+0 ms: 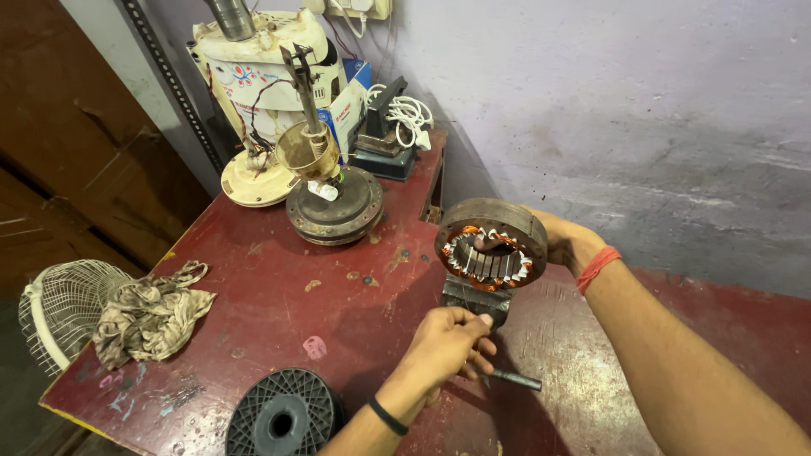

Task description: The person holds a motor stator clamped in a vise and repeatedly inserts and removes a small metal tool into the winding slots. The person rotates the stator slightly and continues the same insertion and removal motion throughout the clip.

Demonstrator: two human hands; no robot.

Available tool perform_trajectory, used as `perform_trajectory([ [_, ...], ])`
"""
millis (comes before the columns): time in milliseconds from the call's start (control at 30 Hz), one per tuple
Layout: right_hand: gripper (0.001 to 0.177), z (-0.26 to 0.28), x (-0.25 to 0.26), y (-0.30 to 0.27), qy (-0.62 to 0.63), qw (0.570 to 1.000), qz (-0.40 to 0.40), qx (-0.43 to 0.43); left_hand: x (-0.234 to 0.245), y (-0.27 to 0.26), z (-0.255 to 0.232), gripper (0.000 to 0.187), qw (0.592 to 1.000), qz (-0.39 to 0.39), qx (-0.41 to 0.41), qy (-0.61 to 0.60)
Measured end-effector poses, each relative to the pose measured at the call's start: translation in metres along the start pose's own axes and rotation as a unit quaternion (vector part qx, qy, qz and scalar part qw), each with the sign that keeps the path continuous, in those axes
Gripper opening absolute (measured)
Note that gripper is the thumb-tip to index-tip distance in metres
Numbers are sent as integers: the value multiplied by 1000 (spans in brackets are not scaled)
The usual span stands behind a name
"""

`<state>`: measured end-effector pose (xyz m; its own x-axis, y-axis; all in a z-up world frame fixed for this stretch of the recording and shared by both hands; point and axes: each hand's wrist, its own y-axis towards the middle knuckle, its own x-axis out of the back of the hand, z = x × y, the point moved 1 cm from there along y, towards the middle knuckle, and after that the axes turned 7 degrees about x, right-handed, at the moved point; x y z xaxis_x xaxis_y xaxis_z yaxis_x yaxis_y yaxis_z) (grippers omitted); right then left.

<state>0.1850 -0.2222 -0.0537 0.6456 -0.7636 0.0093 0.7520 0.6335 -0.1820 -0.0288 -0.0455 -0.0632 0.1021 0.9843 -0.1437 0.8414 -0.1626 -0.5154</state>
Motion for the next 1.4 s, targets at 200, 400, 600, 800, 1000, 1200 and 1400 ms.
perform_trajectory([
  [200,56,7,-7,-4,19,1000,3,0,7,-2,0,31,980,-132,-126,83],
  [400,56,8,-8,-5,-7,1000,4,2,12,-17,-21,40,936,-211,-157,233],
  [600,53,9,-9,-6,-3,1000,-18,-14,13,-23,-38,41,940,-204,-126,244],
  [800,50,-2,0,-1,11,1000,-24,0,15,-22,-39,39,933,-219,-154,239],
  [1000,47,-13,13,2,-30,999,-41,-5,18,-29,-36,38,927,-223,-152,260],
  [1200,48,-11,9,2,-33,999,2,30,21,-31,-35,37,927,-212,-158,266],
  [1400,54,6,-6,-6,3,1000,-22,-14,23,-31,-35,36,927,-214,-172,255],
])
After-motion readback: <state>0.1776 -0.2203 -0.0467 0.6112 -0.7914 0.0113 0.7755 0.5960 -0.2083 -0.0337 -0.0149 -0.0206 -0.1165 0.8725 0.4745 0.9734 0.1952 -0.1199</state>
